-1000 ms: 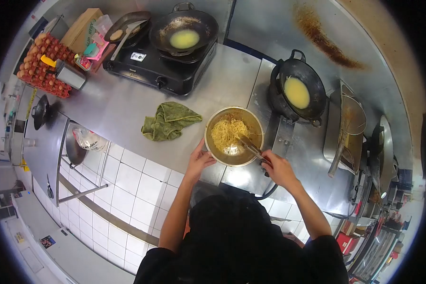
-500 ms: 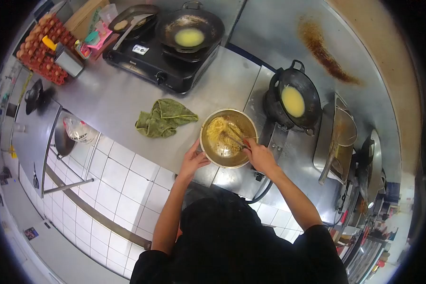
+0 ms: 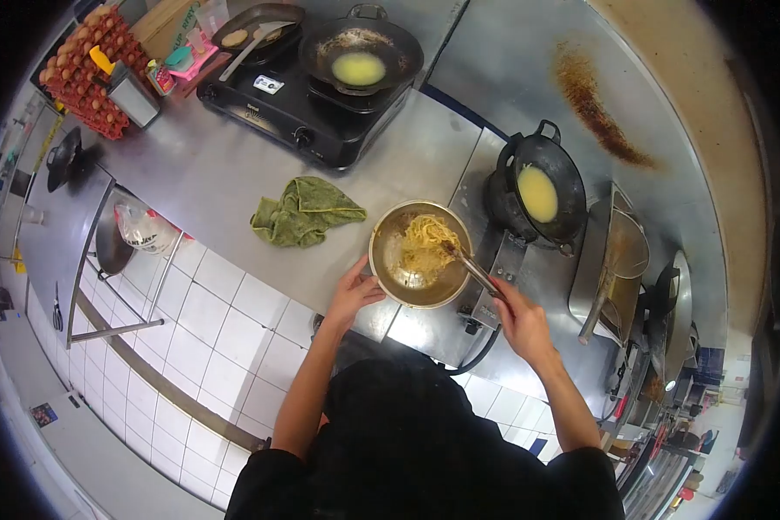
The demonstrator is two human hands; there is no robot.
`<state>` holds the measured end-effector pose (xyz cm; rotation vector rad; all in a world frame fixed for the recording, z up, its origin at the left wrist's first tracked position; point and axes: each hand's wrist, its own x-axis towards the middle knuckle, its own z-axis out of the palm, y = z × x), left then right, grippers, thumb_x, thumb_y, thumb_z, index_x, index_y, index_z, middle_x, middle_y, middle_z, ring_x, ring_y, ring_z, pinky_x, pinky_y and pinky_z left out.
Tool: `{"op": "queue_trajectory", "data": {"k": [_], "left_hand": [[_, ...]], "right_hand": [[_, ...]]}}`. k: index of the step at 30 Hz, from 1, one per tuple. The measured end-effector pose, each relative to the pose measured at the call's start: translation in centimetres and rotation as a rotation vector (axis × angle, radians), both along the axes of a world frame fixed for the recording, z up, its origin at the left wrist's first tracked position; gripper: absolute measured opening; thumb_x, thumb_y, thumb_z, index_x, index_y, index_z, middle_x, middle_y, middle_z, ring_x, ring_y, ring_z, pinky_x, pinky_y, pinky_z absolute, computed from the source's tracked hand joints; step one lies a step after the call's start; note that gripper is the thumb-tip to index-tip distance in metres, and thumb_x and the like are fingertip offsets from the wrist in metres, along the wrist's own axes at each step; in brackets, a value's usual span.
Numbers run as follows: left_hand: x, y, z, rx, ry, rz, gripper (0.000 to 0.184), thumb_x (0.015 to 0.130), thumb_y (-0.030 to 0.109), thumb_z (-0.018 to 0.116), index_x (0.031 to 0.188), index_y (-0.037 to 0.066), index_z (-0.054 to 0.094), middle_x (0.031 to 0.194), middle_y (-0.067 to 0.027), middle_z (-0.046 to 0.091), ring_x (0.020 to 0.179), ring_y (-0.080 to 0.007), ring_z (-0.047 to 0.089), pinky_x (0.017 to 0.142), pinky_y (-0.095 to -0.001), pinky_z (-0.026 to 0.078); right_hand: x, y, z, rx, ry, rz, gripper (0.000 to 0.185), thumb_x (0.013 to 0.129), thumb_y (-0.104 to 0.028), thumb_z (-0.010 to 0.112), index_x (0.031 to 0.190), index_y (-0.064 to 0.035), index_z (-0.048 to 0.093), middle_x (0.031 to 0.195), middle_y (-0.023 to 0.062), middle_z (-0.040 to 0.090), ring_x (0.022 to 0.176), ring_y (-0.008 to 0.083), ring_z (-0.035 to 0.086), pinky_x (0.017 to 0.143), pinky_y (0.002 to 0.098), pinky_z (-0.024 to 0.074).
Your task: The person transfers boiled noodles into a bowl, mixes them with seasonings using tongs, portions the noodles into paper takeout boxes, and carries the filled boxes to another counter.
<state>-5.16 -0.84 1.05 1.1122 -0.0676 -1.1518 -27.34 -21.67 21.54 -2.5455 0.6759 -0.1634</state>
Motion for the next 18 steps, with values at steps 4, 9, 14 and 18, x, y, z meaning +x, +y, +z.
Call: {"op": "queue_trajectory", "data": {"k": [4, 9, 14, 18], "left_hand": [[0.1, 2.4, 0.8, 0.023, 0.035, 0.087, 0.065, 0.101, 0.018, 0.06, 0.158, 0.014, 0.031, 0.113, -0.0136, 0.064, 0.104, -0.0281, 0.068, 0.091, -0.0412, 0.058], [1.0, 9.9, 2.4, 0.103, 0.058, -0.116, 0.057, 0.101, 0.023, 0.059, 0.154, 0.014, 0.038, 0.105, -0.0103, 0.068, 0.103, -0.026, 0.069, 0.09, -0.0419, 0.057], [-1.0, 21.0, 1.8, 0.319, 0.132, -0.107, 0.051, 0.101, 0.027, 0.059, 0.148, 0.013, 0.047, 0.102, -0.0109, 0.07, 0.098, -0.022, 0.07, 0.087, -0.0384, 0.056], [-4.4, 27.6, -3.1, 0.653, 0.107, -0.118, 0.05, 0.098, 0.034, 0.06, 0.145, 0.017, 0.051, 0.102, -0.0114, 0.072, 0.096, -0.02, 0.071, 0.083, -0.0397, 0.054]], "right_hand": [[0.4, 0.8, -1.3, 0.071, -0.066, -0.062, 0.036, 0.095, -0.014, 0.066, 0.13, -0.0108, 0.06, 0.103, 0.021, 0.072, 0.083, 0.0381, 0.072, 0.072, 0.0464, 0.0574], [1.1, 1.7, -5.2, -0.04, 0.391, -0.106, 0.036, 0.098, -0.018, 0.062, 0.133, -0.0168, 0.055, 0.101, 0.0219, 0.071, 0.089, 0.0416, 0.069, 0.075, 0.0472, 0.0558], [-1.4, 1.3, -3.5, 0.196, 0.273, -0.137, 0.034, 0.097, -0.02, 0.061, 0.129, -0.0162, 0.053, 0.097, 0.0196, 0.071, 0.089, 0.0424, 0.068, 0.079, 0.0503, 0.0531], [-0.9, 1.4, -3.0, 0.343, 0.184, -0.135, 0.028, 0.098, -0.02, 0.06, 0.124, -0.0125, 0.054, 0.098, 0.0186, 0.071, 0.093, 0.0412, 0.068, 0.084, 0.0478, 0.0517]]}}
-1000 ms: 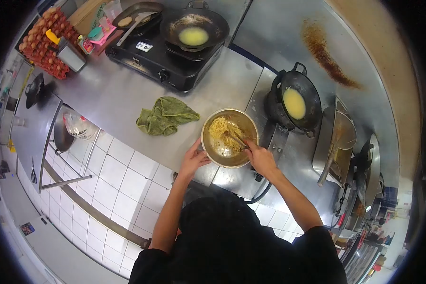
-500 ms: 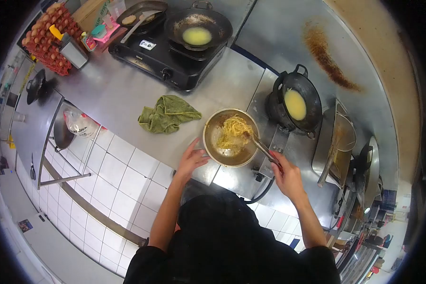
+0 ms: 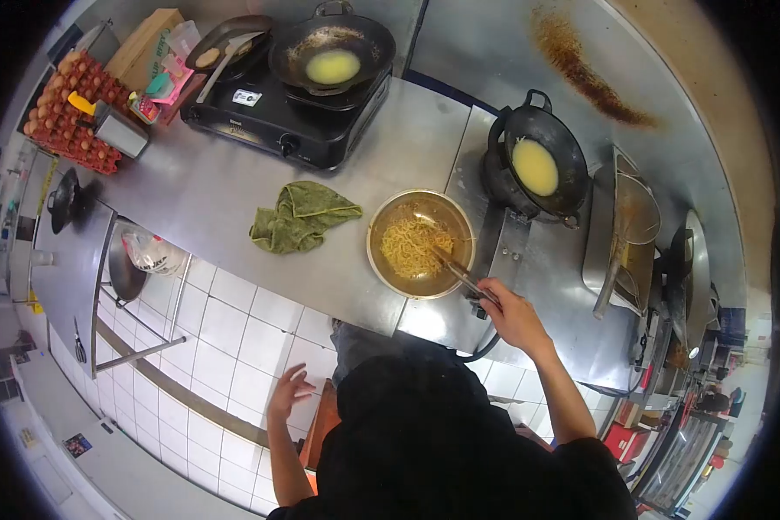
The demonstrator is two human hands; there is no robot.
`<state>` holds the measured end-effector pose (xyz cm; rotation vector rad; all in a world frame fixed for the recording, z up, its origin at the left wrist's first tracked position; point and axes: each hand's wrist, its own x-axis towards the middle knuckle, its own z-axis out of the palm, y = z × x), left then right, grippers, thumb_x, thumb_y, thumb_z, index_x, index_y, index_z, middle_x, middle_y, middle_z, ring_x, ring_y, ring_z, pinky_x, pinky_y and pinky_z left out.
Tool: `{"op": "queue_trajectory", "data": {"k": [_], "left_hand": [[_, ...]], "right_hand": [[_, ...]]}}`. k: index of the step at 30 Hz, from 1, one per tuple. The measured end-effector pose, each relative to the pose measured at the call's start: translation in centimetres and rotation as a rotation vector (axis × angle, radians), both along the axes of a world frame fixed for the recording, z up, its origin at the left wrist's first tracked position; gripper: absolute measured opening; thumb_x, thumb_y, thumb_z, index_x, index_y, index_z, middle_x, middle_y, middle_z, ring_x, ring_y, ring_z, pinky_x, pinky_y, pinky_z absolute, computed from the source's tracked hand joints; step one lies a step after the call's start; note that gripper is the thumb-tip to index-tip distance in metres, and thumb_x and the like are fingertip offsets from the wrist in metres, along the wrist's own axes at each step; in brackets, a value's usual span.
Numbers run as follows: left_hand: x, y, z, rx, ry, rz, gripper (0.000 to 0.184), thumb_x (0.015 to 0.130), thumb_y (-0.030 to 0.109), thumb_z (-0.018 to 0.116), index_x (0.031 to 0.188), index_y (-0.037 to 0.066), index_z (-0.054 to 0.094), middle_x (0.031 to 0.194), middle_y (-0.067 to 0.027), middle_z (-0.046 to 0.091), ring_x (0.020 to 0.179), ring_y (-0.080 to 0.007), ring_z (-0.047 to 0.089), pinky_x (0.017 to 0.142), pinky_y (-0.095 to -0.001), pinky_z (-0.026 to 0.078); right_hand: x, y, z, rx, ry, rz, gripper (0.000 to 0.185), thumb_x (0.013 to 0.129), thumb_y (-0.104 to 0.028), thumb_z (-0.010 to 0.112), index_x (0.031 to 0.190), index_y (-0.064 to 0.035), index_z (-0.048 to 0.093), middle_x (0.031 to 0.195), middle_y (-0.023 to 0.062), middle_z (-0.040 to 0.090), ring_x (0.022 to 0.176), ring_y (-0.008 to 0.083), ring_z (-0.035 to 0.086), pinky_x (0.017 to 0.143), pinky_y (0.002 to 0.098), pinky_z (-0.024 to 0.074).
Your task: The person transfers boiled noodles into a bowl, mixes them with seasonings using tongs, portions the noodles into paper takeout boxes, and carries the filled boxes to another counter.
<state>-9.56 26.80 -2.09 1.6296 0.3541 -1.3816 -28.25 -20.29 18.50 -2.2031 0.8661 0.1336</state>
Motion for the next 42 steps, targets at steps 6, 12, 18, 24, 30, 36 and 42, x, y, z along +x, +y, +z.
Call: {"op": "queue_trajectory", "data": {"k": [6, 12, 18, 24, 30, 36, 42], "left_hand": [[-6.6, 6.5, -10.4, 0.115, -0.042, -0.119, 0.044, 0.096, 0.033, 0.066, 0.137, 0.019, 0.056, 0.103, -0.0101, 0.072, 0.089, -0.022, 0.07, 0.079, -0.042, 0.055], [-10.4, 5.3, -8.9, 0.3, 0.037, -0.142, 0.041, 0.098, 0.03, 0.064, 0.136, 0.017, 0.057, 0.107, -0.0126, 0.072, 0.095, -0.0262, 0.071, 0.083, -0.0445, 0.056], [-11.2, 7.1, -11.4, 0.264, 0.044, -0.032, 0.044, 0.097, 0.031, 0.065, 0.135, 0.009, 0.057, 0.105, -0.0139, 0.072, 0.099, -0.0285, 0.07, 0.087, -0.0456, 0.055], [-8.1, 5.3, -10.3, 0.29, -0.076, -0.098, 0.047, 0.096, 0.033, 0.066, 0.135, 0.01, 0.057, 0.104, -0.0123, 0.072, 0.096, -0.0256, 0.07, 0.084, -0.0443, 0.054], [-5.7, 2.5, -8.7, 0.27, -0.147, -0.11, 0.044, 0.096, 0.032, 0.064, 0.133, 0.009, 0.058, 0.102, -0.0138, 0.073, 0.092, -0.0243, 0.072, 0.077, -0.0409, 0.055], [-6.1, 1.7, -9.6, 0.244, -0.186, -0.148, 0.045, 0.096, 0.03, 0.064, 0.132, 0.006, 0.059, 0.098, -0.016, 0.074, 0.09, -0.0249, 0.073, 0.073, -0.0395, 0.056], [-7.6, 3.0, -9.9, 0.247, -0.168, -0.096, 0.041, 0.095, 0.029, 0.066, 0.13, 0.007, 0.06, 0.092, -0.0145, 0.074, 0.082, -0.0221, 0.074, 0.061, -0.0332, 0.053]], "right_hand": [[1.4, -1.8, -6.2, 0.207, 0.098, -0.105, 0.025, 0.098, -0.027, 0.062, 0.117, -0.0111, 0.057, 0.1, 0.018, 0.07, 0.094, 0.0349, 0.068, 0.082, 0.0439, 0.0509], [2.0, -0.3, -8.3, 0.106, 0.065, -0.132, 0.03, 0.097, -0.032, 0.061, 0.117, -0.0095, 0.058, 0.108, 0.0205, 0.069, 0.101, 0.0388, 0.067, 0.087, 0.0505, 0.0497], [3.0, -0.2, -8.7, -0.158, 0.11, -0.088, 0.038, 0.098, -0.027, 0.058, 0.132, -0.0107, 0.053, 0.111, 0.0252, 0.069, 0.093, 0.0455, 0.068, 0.082, 0.056, 0.0526], [2.4, -0.1, -8.2, -0.489, 0.006, 0.036, 0.039, 0.099, -0.023, 0.057, 0.136, -0.0133, 0.053, 0.093, 0.0174, 0.07, 0.071, 0.041, 0.07, 0.061, 0.0509, 0.057], [0.5, 3.8, -6.1, -0.44, 0.078, 0.162, 0.04, 0.099, -0.024, 0.058, 0.137, -0.0176, 0.052, 0.085, 0.0165, 0.064, 0.066, 0.0402, 0.068, 0.057, 0.0489, 0.0566], [0.8, 2.9, -5.6, -0.282, 0.11, 0.214, 0.033, 0.098, -0.022, 0.059, 0.13, -0.0185, 0.054, 0.092, 0.019, 0.06, 0.073, 0.0416, 0.066, 0.064, 0.0502, 0.0555], [0.7, -0.2, -0.3, -0.099, 0.111, 0.167, 0.02, 0.098, -0.022, 0.061, 0.118, -0.0156, 0.058, 0.094, 0.0189, 0.057, 0.09, 0.0389, 0.064, 0.079, 0.0479, 0.051]]}}
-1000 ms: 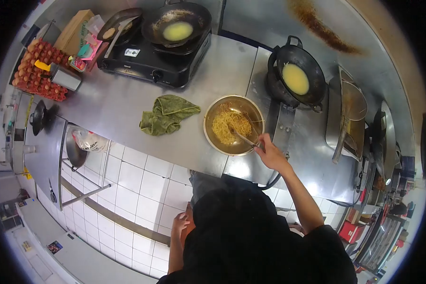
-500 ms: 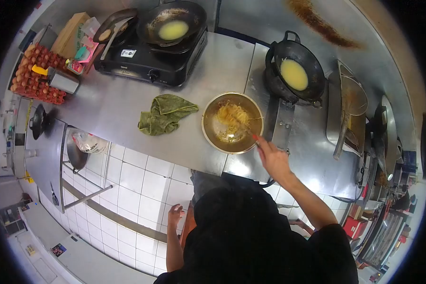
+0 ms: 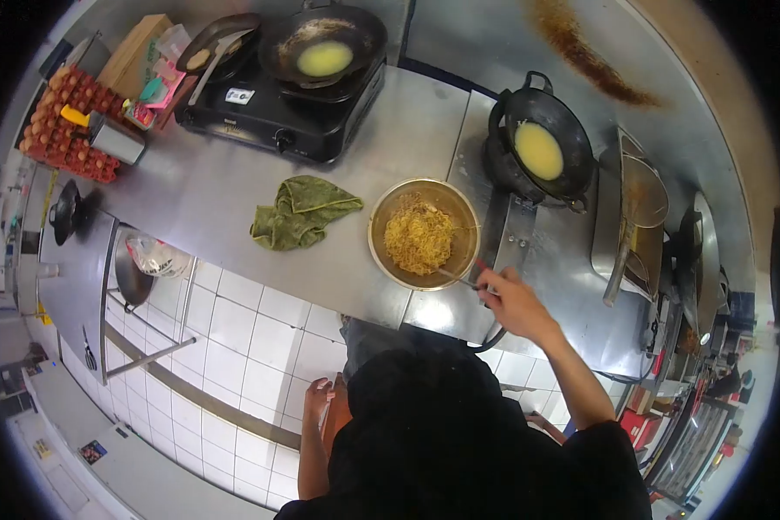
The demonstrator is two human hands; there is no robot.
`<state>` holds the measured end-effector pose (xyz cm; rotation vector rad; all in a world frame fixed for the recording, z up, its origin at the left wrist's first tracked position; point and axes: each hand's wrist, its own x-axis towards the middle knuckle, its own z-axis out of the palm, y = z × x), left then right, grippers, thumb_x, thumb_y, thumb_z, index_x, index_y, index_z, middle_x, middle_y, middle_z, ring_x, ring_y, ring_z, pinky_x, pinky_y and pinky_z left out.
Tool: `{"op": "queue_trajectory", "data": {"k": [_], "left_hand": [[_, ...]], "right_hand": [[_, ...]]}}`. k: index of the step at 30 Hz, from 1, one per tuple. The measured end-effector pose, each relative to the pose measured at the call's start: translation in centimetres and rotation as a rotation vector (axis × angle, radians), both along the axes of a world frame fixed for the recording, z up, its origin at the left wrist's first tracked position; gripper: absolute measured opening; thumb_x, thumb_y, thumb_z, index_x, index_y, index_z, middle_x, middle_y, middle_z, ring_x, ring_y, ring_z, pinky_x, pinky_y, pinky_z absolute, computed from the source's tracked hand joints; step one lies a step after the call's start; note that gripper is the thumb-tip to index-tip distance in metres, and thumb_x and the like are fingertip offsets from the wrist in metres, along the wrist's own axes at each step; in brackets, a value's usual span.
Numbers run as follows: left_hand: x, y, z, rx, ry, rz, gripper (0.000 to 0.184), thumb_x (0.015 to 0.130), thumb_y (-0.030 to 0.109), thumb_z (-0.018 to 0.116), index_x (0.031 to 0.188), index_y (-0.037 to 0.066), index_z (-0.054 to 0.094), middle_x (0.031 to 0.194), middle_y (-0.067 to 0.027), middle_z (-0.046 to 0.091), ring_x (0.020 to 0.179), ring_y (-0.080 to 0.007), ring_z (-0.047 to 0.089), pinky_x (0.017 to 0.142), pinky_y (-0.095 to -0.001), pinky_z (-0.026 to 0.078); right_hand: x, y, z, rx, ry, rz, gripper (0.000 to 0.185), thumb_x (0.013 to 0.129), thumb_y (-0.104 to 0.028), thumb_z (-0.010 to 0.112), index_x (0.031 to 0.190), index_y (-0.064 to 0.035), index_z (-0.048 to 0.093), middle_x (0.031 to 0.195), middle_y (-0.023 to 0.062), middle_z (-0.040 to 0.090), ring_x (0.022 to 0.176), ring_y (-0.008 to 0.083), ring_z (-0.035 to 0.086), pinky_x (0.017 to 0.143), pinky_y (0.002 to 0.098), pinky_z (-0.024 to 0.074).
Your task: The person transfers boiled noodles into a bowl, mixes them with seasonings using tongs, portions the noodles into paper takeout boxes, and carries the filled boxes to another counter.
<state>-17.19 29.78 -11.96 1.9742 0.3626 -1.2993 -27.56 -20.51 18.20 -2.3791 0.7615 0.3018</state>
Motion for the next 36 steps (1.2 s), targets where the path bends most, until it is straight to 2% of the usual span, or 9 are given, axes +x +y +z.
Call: {"op": "queue_trajectory", "data": {"k": [7, 11, 14, 17, 19, 22, 28, 31, 36], "left_hand": [[-1.1, 1.0, -0.2, 0.058, 0.11, 0.092, 0.033, 0.095, 0.026, 0.069, 0.122, 0.007, 0.063, 0.089, -0.0123, 0.074, 0.079, -0.0198, 0.073, 0.056, -0.0299, 0.049], [-0.9, 1.2, 0.1, 0.054, 0.061, 0.04, 0.038, 0.095, 0.029, 0.068, 0.125, 0.007, 0.062, 0.091, -0.0133, 0.074, 0.081, -0.0222, 0.074, 0.058, -0.0316, 0.052], [-0.7, 1.5, -1.0, -0.008, -0.012, 0.026, 0.042, 0.095, 0.031, 0.067, 0.128, 0.008, 0.061, 0.093, -0.0146, 0.074, 0.083, -0.0236, 0.074, 0.062, -0.0332, 0.054], [0.1, 0.2, -0.7, 0.02, 0.009, 0.007, 0.044, 0.095, 0.032, 0.066, 0.131, 0.007, 0.06, 0.095, -0.0148, 0.074, 0.084, -0.0235, 0.074, 0.064, -0.0338, 0.055], [0.2, -0.3, 0.0, 0.029, 0.042, -0.013, 0.043, 0.096, 0.034, 0.065, 0.132, 0.01, 0.06, 0.103, -0.0112, 0.072, 0.094, -0.0237, 0.071, 0.077, -0.0383, 0.055], [0.1, -0.6, -0.8, 0.035, 0.057, -0.018, 0.043, 0.096, 0.035, 0.066, 0.131, 0.01, 0.061, 0.104, -0.0111, 0.072, 0.094, -0.0238, 0.071, 0.078, -0.0397, 0.055], [0.5, -1.1, -2.1, -0.001, 0.074, -0.072, 0.044, 0.096, 0.035, 0.065, 0.132, 0.009, 0.06, 0.106, -0.0128, 0.071, 0.097, -0.0245, 0.071, 0.08, -0.0432, 0.055], [1.1, -1.7, -1.4, -0.003, 0.009, -0.034, 0.044, 0.096, 0.031, 0.066, 0.131, 0.005, 0.06, 0.095, -0.0143, 0.073, 0.084, -0.0215, 0.072, 0.065, -0.0333, 0.054], [1.9, -1.9, -1.1, 0.029, -0.012, -0.104, 0.044, 0.096, 0.031, 0.065, 0.132, 0.006, 0.06, 0.096, -0.0141, 0.073, 0.089, -0.023, 0.073, 0.07, -0.0371, 0.056]], "right_hand": [[4.7, -2.9, -5.6, 0.21, -0.032, -0.109, 0.019, 0.099, -0.019, 0.06, 0.115, -0.0094, 0.059, 0.096, 0.0216, 0.065, 0.087, 0.039, 0.067, 0.081, 0.0461, 0.0523], [6.1, 0.4, -10.3, 0.067, -0.274, -0.252, 0.024, 0.099, -0.02, 0.058, 0.117, -0.005, 0.059, 0.102, 0.0252, 0.069, 0.092, 0.0428, 0.068, 0.084, 0.0493, 0.0528], [6.8, 0.9, -9.4, 0.008, 0.024, -0.209, 0.03, 0.099, -0.021, 0.057, 0.124, -0.0033, 0.059, 0.108, 0.0281, 0.069, 0.099, 0.0453, 0.067, 0.087, 0.0514, 0.0523], [6.3, 0.1, -6.8, 0.017, -0.02, -0.199, 0.034, 0.099, -0.021, 0.056, 0.13, -0.0056, 0.059, 0.106, 0.0275, 0.069, 0.096, 0.045, 0.067, 0.086, 0.0511, 0.0527], [4.3, -0.4, -3.7, 0.066, -0.133, -0.152, 0.036, 0.099, -0.021, 0.056, 0.133, -0.0089, 0.058, 0.097, 0.0244, 0.071, 0.085, 0.0504, 0.066, 0.081, 0.0559, 0.0528], [0.5, -0.5, -1.9, 0.029, 0.011, -0.042, 0.033, 0.098, -0.021, 0.057, 0.13, -0.0101, 0.058, 0.098, 0.0233, 0.072, 0.087, 0.0492, 0.066, 0.08, 0.0544, 0.0532], [-0.7, 0.4, -0.1, -0.013, 0.027, -0.175, 0.028, 0.098, -0.021, 0.06, 0.125, -0.0169, 0.055, 0.101, 0.0248, 0.065, 0.09, 0.0473, 0.065, 0.083, 0.0511, 0.0533], [-1.8, 0.8, -1.5, 0.045, 0.067, -0.131, 0.033, 0.097, -0.024, 0.061, 0.129, -0.021, 0.053, 0.106, 0.0255, 0.059, 0.089, 0.0486, 0.064, 0.087, 0.0512, 0.0525], [0.3, 2.1, -6.7, 0.091, 0.084, -0.157, 0.043, 0.097, -0.028, 0.063, 0.137, -0.0214, 0.048, 0.11, 0.0257, 0.061, 0.1, 0.0465, 0.064, 0.087, 0.0518, 0.0503]]}}
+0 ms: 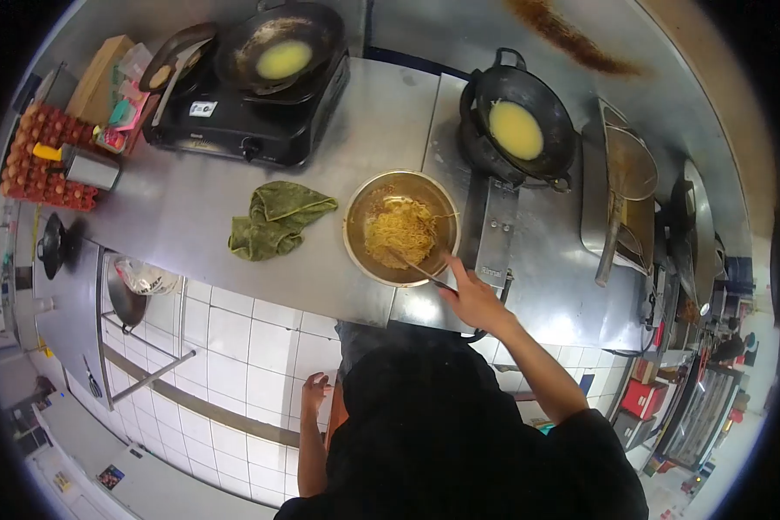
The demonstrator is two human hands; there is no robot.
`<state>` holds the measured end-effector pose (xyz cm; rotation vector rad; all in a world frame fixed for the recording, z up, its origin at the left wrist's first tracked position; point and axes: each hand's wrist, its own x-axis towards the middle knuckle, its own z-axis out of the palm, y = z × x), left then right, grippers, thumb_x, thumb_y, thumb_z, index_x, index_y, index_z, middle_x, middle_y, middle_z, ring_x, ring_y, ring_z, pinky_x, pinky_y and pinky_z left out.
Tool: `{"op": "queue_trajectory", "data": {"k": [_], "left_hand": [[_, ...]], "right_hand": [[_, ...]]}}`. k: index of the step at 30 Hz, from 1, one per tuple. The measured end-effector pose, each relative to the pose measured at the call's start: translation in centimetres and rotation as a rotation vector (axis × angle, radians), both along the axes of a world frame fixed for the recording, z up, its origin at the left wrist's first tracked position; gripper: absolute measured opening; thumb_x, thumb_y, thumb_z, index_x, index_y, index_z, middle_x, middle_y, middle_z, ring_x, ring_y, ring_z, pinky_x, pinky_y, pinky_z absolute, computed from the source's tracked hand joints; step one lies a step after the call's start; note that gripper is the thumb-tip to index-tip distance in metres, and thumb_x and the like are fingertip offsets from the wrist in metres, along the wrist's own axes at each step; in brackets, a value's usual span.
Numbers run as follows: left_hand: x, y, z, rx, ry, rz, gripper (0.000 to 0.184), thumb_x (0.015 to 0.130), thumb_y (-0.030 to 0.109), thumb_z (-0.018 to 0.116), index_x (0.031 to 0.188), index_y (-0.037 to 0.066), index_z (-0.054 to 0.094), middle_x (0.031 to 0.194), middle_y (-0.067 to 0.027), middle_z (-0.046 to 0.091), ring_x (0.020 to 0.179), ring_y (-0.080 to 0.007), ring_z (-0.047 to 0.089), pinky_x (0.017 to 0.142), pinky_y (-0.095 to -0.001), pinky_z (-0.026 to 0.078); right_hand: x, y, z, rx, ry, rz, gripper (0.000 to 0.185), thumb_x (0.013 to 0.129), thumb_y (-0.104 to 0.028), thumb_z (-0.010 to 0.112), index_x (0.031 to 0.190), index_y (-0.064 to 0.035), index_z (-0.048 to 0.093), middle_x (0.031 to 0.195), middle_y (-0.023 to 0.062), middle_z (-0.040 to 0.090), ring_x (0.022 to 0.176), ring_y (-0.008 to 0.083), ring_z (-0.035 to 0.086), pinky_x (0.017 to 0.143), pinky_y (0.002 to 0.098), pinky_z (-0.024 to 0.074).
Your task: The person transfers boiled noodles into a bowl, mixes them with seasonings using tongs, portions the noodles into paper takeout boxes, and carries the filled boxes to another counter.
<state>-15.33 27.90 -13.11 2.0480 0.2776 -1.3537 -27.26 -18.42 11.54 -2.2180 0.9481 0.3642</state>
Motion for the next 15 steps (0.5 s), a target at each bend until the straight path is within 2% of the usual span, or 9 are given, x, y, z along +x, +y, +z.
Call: {"op": "queue_trajectory", "data": {"k": [2, 3, 7, 9, 10, 12, 13, 14, 15], "left_hand": [[0.4, 0.0, 0.0, 0.015, -0.008, -0.019, 0.044, 0.096, 0.032, 0.064, 0.132, 0.006, 0.06, 0.097, -0.0141, 0.073, 0.09, -0.0234, 0.073, 0.071, -0.0383, 0.056], [0.4, 0.1, 0.1, 0.014, -0.023, -0.008, 0.044, 0.096, 0.032, 0.065, 0.132, 0.006, 0.06, 0.098, -0.0141, 0.073, 0.09, -0.0235, 0.073, 0.072, -0.0386, 0.056], [0.3, 0.6, -0.1, 0.04, 0.004, 0.017, 0.045, 0.096, 0.032, 0.065, 0.132, 0.006, 0.059, 0.098, -0.0143, 0.074, 0.09, -0.0246, 0.073, 0.073, -0.0405, 0.056], [0.5, 1.0, -0.1, 0.041, 0.023, 0.027, 0.043, 0.096, 0.032, 0.064, 0.132, 0.008, 0.06, 0.1, -0.0133, 0.073, 0.093, -0.0247, 0.072, 0.076, -0.0412, 0.055], [0.4, 0.7, 0.0, 0.039, 0.052, 0.031, 0.042, 0.096, 0.032, 0.064, 0.132, 0.01, 0.06, 0.101, -0.0123, 0.072, 0.095, -0.0248, 0.07, 0.08, -0.0419, 0.054], [0.5, 0.1, 0.6, 0.037, 0.046, 0.057, 0.041, 0.096, 0.031, 0.064, 0.132, 0.01, 0.06, 0.101, -0.0119, 0.072, 0.095, -0.0249, 0.07, 0.08, -0.0424, 0.054], [0.3, 0.0, 0.8, 0.036, 0.041, 0.072, 0.041, 0.096, 0.031, 0.064, 0.131, 0.01, 0.06, 0.102, -0.0116, 0.072, 0.095, -0.0251, 0.07, 0.081, -0.0429, 0.054], [0.2, -0.1, 1.0, 0.037, 0.044, 0.076, 0.041, 0.096, 0.031, 0.064, 0.131, 0.01, 0.06, 0.102, -0.0116, 0.072, 0.095, -0.0251, 0.07, 0.081, -0.0429, 0.054], [0.3, -0.1, 0.8, 0.027, 0.044, 0.062, 0.041, 0.096, 0.031, 0.064, 0.131, 0.01, 0.06, 0.102, -0.0113, 0.072, 0.095, -0.0248, 0.07, 0.081, -0.0431, 0.054]], "right_hand": [[0.8, 0.4, -2.4, -0.103, -0.118, -0.122, 0.051, 0.099, -0.028, 0.06, 0.144, -0.0132, 0.041, 0.112, 0.0281, 0.065, 0.098, 0.0476, 0.066, 0.085, 0.0549, 0.0509], [1.7, 0.6, -1.5, -0.129, -0.063, -0.068, 0.052, 0.098, -0.027, 0.058, 0.142, -0.0055, 0.041, 0.102, 0.0325, 0.068, 0.095, 0.0494, 0.067, 0.084, 0.0581, 0.0515], [2.2, -0.9, -1.6, -0.043, -0.072, -0.105, 0.047, 0.098, -0.027, 0.058, 0.138, -0.0032, 0.051, 0.1, 0.0318, 0.068, 0.095, 0.0468, 0.068, 0.08, 0.0535, 0.0536], [0.7, -3.0, -3.0, 0.124, -0.247, -0.207, 0.042, 0.099, -0.026, 0.06, 0.133, -0.0011, 0.058, 0.087, 0.0214, 0.07, 0.079, 0.0319, 0.071, 0.071, 0.0416, 0.0543], [0.3, -3.5, -2.3, 0.123, -0.251, -0.196, 0.042, 0.099, -0.026, 0.06, 0.133, -0.0011, 0.058, 0.087, 0.0214, 0.07, 0.079, 0.0319, 0.071, 0.071, 0.0416, 0.0543], [-0.9, -3.4, -0.1, 0.426, -0.336, -0.334, 0.042, 0.1, -0.026, 0.061, 0.134, 0.0, 0.059, 0.078, 0.0081, 0.067, 0.068, 0.0156, 0.062, 0.064, 0.0301, 0.0495], [-0.8, -3.1, 2.2, 0.581, -0.379, -0.377, 0.033, 0.105, -0.021, 0.055, 0.131, 0.0, 0.061, 0.084, -0.0051, 0.055, 0.066, 0.0053, 0.047, 0.057, 0.0199, 0.0375], [-1.0, -3.1, 2.6, 0.581, -0.375, -0.373, 0.033, 0.105, -0.021, 0.055, 0.131, 0.0, 0.061, 0.084, -0.0051, 0.055, 0.066, 0.0053, 0.047, 0.057, 0.0199, 0.0375], [-1.2, -3.3, 2.9, 0.616, -0.334, -0.405, 0.034, 0.104, -0.021, 0.056, 0.133, -0.0024, 0.06, 0.084, -0.0016, 0.059, 0.067, 0.0092, 0.052, 0.058, 0.0241, 0.0412]]}}
